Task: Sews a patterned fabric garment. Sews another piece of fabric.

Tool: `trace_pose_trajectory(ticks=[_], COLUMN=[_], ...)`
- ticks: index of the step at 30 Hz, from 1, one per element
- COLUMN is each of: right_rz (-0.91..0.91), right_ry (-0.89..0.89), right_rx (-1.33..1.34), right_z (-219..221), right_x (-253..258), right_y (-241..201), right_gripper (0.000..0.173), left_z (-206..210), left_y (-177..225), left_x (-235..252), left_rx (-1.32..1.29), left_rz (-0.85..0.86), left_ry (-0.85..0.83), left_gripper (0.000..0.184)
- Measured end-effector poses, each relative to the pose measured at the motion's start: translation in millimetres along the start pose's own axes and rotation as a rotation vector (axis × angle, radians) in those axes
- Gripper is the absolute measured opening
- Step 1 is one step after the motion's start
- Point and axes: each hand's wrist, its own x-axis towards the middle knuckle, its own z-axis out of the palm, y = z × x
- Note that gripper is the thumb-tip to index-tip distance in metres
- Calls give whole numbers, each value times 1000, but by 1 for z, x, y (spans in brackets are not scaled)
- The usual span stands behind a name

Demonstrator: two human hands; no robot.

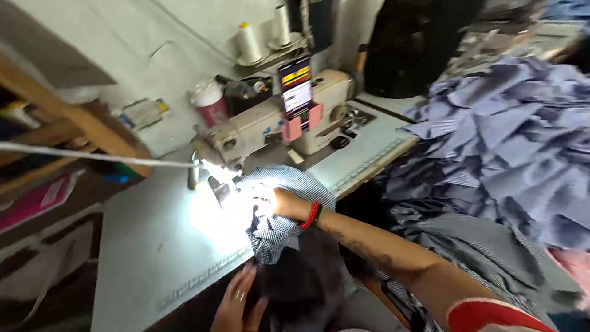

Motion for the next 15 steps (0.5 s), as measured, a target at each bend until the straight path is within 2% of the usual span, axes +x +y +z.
trace_pose_trajectory(ticks=[1,2,4,5,6,8,9,11,13,15], right_rz=[17,11,-48,-88,-110,-101,-91,-84,-86,-57], right_ry=[50,109,140,136,123,122,129,139,130,69], right_rx=[46,63,-83,-197,-300,-402,-421,-452,-495,-540], right_z=[8,14,15,14,12,7,5,6,13,20], right_x=[10,18,29,30,29,26,25,23,21,19], right_y=[3,7,21,29,35,42,43,43,39,27], right_gripper=[29,27,28,28,32,32,31,29,31,33], left_z=[16,29,50,56,59,51,42,15,-25,-67], left_y=[-6,-12,-19,-22,-24,-33,-44,-76,-115,-140], left_x=[28,56,102,117,125,127,123,110,94,83], left_rx=[-42,-43,138,237,288,256,225,196,95,167], left_rz=[129,203,199,165,147,210,263,312,191,-76], left_ry=[100,120,61,0,-50,-56,-31,40,117,329], left_gripper=[56,66,78,76,67,36,29,37,40,33])
